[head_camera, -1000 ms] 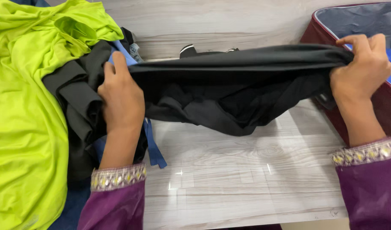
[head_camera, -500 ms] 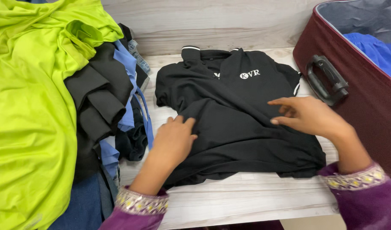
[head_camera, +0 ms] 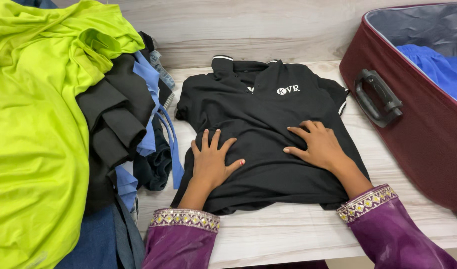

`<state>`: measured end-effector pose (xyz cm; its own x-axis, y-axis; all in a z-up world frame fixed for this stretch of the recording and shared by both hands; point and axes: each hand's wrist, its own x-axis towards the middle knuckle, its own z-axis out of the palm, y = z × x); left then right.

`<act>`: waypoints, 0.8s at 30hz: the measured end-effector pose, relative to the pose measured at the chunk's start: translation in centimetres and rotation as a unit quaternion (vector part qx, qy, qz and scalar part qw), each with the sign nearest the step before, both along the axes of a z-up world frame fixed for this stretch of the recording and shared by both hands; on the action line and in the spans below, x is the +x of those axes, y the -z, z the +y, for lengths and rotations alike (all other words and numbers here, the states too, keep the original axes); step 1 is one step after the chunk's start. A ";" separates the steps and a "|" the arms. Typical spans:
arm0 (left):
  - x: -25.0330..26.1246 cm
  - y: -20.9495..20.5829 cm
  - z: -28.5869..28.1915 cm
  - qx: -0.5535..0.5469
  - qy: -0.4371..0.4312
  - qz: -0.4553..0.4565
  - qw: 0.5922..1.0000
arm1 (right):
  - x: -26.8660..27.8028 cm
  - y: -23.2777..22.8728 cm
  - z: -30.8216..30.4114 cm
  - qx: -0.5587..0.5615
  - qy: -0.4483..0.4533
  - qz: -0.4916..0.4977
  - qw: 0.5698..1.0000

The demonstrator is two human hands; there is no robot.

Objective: The person folds a black polo shirt by hand on a floor-level surface and places it into a red suitcase that contains other garments.

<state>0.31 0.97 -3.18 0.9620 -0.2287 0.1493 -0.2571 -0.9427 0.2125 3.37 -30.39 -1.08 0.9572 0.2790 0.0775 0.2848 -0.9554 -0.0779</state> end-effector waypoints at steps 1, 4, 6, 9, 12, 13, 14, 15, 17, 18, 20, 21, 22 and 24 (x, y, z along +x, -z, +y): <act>-1.3 -0.4 0.1 -0.002 0.009 0.003 1.000 | -0.8 -1.2 0.3 -0.013 0.021 0.027 0.999; -5.8 -3.2 0.4 -0.003 0.030 0.026 0.999 | -3.8 -4.7 0.9 -0.055 0.022 0.042 0.997; -8.1 -6.0 0.5 0.038 0.043 0.094 0.994 | -4.9 -6.8 1.1 -0.091 0.033 0.127 0.987; -8.8 -8.9 0.3 0.119 0.062 0.218 0.967 | -4.5 -8.3 0.7 -0.104 -0.025 0.270 0.957; -5.4 -8.4 -0.2 0.110 0.071 0.141 0.981 | -2.4 -8.2 0.8 -0.029 -0.082 0.236 0.968; -3.4 -7.4 -1.3 0.101 0.066 0.043 0.992 | -1.4 -8.0 1.0 0.006 -0.094 0.190 0.977; -1.2 -6.2 -2.2 0.083 0.070 -0.019 0.994 | -0.1 -7.5 1.5 0.044 -0.090 0.138 0.985; 1.2 -5.0 -3.3 0.064 0.074 -0.081 0.992 | 1.3 -6.7 2.4 0.082 -0.087 0.086 0.989; 5.4 -2.3 -5.5 0.022 0.044 -0.109 0.993 | 4.0 -4.3 4.9 0.169 0.040 0.101 0.980; 5.9 -0.6 -6.0 -0.031 0.022 -0.126 0.991 | 4.7 -2.7 6.3 0.208 0.062 0.038 0.975; 5.3 2.3 -7.0 -0.140 -0.021 -0.159 0.977 | 4.5 0.2 7.3 0.223 0.076 -0.067 0.969; 4.8 3.1 -7.6 -0.123 -0.015 -0.164 0.979 | 3.9 1.4 7.7 0.199 0.069 -0.108 0.972; 4.0 3.4 -7.8 -0.104 -0.010 -0.168 0.980 | 3.8 1.9 8.1 0.176 0.060 -0.148 0.971; 2.8 2.8 -7.6 -0.078 -0.009 -0.131 0.988 | 4.4 1.1 7.2 0.119 0.084 -0.048 0.988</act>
